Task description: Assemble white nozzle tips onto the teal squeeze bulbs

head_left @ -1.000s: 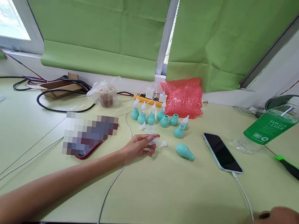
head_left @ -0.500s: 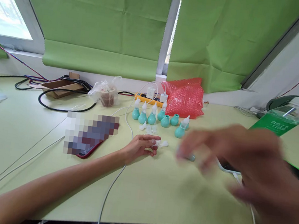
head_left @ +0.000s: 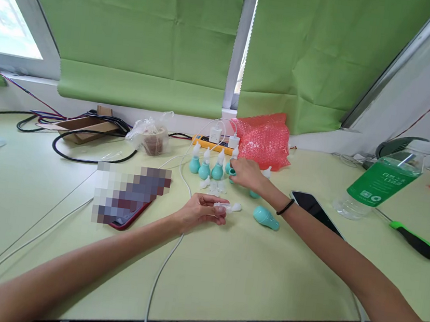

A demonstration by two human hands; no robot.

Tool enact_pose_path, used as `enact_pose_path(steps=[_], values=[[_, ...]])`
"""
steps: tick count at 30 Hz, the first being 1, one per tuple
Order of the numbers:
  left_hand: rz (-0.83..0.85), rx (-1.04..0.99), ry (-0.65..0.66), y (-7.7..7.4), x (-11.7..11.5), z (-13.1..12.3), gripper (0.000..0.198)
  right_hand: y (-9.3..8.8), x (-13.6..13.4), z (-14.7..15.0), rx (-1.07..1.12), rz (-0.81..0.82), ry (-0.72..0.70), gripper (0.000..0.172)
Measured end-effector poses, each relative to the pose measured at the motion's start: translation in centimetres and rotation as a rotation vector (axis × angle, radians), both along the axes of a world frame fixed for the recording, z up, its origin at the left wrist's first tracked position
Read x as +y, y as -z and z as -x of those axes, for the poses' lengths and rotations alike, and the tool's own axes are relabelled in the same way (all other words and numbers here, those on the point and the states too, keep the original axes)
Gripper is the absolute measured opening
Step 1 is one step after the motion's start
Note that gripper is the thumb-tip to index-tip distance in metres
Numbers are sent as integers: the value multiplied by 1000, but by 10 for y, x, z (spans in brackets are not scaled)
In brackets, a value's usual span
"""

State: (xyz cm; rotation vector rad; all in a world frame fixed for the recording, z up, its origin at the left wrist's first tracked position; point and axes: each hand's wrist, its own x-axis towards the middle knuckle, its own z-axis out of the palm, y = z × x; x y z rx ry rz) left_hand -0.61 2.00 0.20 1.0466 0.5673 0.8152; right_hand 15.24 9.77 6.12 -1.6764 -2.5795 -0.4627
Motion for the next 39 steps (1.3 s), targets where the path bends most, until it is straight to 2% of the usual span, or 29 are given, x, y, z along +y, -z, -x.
enact_pose_path(steps=[4,7,10,12,14,15,17,19,23,27,30,35,39], values=[[19,-2,26,0,-1,1,42,-8,-15,-9,119,-25,-66,15],[34,17,27,-1,-1,1,38,-17,-37,-23,459,-56,-214,13],[44,22,38,-3,-2,0,30,-14,-61,-35,786,115,-322,17],[43,23,28,-4,-3,-1,27,-1,-76,-37,894,269,-344,17],[32,4,4,-4,-5,-2,24,18,-88,-34,903,322,-383,13],[21,-7,-4,-4,-5,-2,23,29,-93,-30,889,292,-409,12],[-20,-10,-16,-6,-5,-1,25,47,-101,-23,884,168,-440,14],[-85,21,-15,-9,-5,1,28,58,-105,-18,905,51,-431,15],[-218,112,-10,-21,-4,4,36,57,-108,-16,956,31,-378,12],[-320,129,-28,-29,-6,1,27,53,-107,-18,1014,51,-271,12],[-323,74,-60,-32,-9,-1,23,56,-107,-17,1000,68,-249,9],[-282,83,-25,-30,-13,-4,45,61,-108,-15,1016,86,-279,4],[-376,219,-34,-24,-13,-6,29,62,-107,-16,1045,88,-324,3]])
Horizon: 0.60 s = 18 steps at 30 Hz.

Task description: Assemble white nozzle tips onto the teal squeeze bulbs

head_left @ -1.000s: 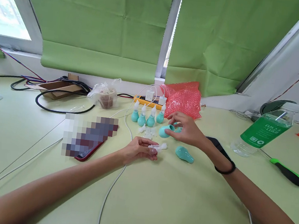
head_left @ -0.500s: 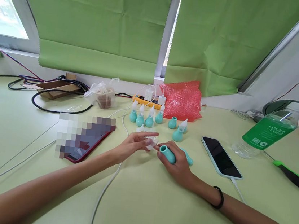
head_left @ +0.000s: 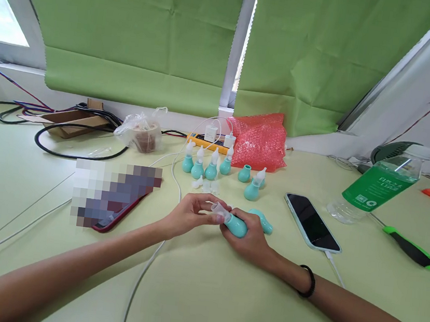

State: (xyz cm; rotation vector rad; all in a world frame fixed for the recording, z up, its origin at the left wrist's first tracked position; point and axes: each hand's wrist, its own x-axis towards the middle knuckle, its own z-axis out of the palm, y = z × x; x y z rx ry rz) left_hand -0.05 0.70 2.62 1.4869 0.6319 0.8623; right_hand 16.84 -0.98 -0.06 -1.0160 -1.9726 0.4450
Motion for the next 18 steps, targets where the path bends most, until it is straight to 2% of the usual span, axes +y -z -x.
enact_pose_path(steps=[4,9,13,16,18], values=[[-230,178,-132,1,2,2,29,2,2,-2,-47,-33,11,2],[-524,401,-113,-4,1,10,25,4,3,-3,-133,-137,3,7],[-987,564,-81,-10,-2,11,17,4,3,-5,-176,-218,-11,9],[-1380,777,-57,-17,-5,10,23,3,3,-6,-192,-303,-9,7],[-1536,881,-42,-21,-5,10,28,3,4,-6,-207,-348,6,7]])
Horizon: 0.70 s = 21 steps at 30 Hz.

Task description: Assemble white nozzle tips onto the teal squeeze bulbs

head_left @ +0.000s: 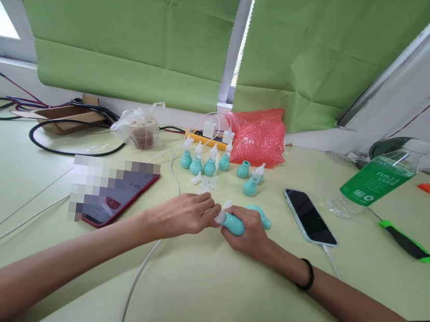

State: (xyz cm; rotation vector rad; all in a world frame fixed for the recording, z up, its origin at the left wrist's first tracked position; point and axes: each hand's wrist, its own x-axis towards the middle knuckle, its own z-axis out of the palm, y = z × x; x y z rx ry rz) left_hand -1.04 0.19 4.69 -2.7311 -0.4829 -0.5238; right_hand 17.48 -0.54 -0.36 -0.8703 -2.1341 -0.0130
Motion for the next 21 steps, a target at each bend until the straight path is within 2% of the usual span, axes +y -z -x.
enact_pose_path(steps=[2,4,9,12,15,21], values=[[-33,41,-7,-2,1,0,31,1,1,-1,-32,-41,14,7],[42,48,-17,-1,2,1,32,2,2,-3,-95,-89,23,8],[464,-104,-61,5,3,1,28,-1,1,-6,-262,-224,115,6],[632,-221,-67,9,1,-2,29,-4,-1,-6,-286,-206,119,7],[637,-247,-50,14,-2,-4,27,-6,-2,-5,-267,-63,62,7],[490,-176,17,18,-4,-5,24,-15,-5,-1,-108,411,-68,1]])
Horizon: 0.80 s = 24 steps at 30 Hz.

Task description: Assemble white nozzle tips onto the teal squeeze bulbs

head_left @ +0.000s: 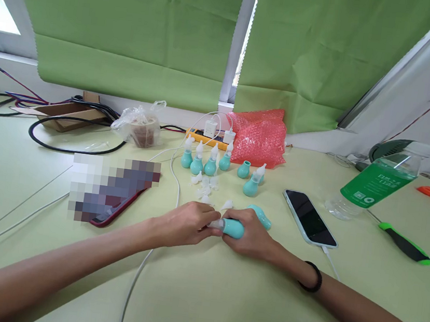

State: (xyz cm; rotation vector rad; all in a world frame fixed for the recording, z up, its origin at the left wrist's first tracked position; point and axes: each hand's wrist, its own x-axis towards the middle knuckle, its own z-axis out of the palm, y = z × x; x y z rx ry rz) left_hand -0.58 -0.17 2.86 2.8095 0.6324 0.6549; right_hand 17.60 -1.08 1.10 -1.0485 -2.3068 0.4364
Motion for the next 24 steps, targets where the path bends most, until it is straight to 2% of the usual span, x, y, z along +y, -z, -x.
enact_pose_path(steps=[3,8,10,12,15,18,21,24], values=[[6,-10,50,-3,1,2,23,-7,2,0,66,204,-77,4],[135,-47,76,-6,2,3,24,-9,5,-1,113,452,-169,6],[227,-114,26,-6,2,2,26,-9,3,1,165,484,-154,8],[362,-268,-68,-7,3,0,27,-9,2,2,253,476,-164,15],[593,-578,-170,-12,4,-2,24,-12,3,-2,414,327,-188,29],[773,-763,-235,-17,8,-1,23,-15,13,-11,405,19,-61,31],[923,-791,-271,-14,12,0,29,-14,26,-20,140,-277,143,24],[1054,-746,-253,-5,13,-3,37,-9,33,-21,-190,-357,182,34]])
